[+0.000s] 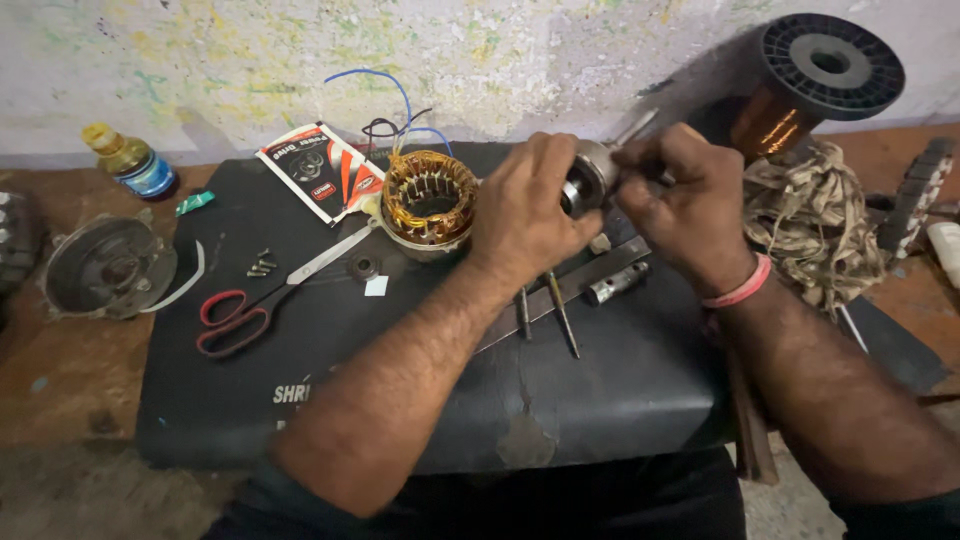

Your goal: The person works on a cylindrical electrical component, using a screwdriver to adjust internal parts, a metal file to smooth surfaces, and sandpaper to abrade the shaft. They then apply a white lubricant from a bottle and tap the assembly with a hammer to seat components.

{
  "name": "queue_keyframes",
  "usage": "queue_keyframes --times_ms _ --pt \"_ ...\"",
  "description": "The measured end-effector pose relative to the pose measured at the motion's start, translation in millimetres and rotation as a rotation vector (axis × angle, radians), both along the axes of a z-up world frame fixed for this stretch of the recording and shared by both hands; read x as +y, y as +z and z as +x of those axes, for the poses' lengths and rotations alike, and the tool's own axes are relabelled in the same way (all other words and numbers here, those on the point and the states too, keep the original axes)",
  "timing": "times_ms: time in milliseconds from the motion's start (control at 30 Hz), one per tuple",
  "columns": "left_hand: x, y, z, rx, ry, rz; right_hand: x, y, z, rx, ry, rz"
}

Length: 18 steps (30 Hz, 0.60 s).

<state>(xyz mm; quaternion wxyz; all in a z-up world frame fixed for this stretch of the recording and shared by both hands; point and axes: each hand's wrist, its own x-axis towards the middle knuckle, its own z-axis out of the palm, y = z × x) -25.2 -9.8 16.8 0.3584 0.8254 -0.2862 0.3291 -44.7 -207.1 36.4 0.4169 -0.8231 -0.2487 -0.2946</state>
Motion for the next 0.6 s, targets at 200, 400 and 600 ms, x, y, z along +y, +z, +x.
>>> queue_keyframes --times_ms 200,400,600 --pt "13 7 4 -0.021 0.047 -0.174 -25 -7 22 0.022 -0.007 0.366" --pt "15 6 2 -0.090 -0.014 -0.248 -36 1 14 -0.007 -0.050 -0.063" --pt "27 12 0 -0.038 -0.085 -0.412 31 12 -51 0.326 0.004 -0.469"
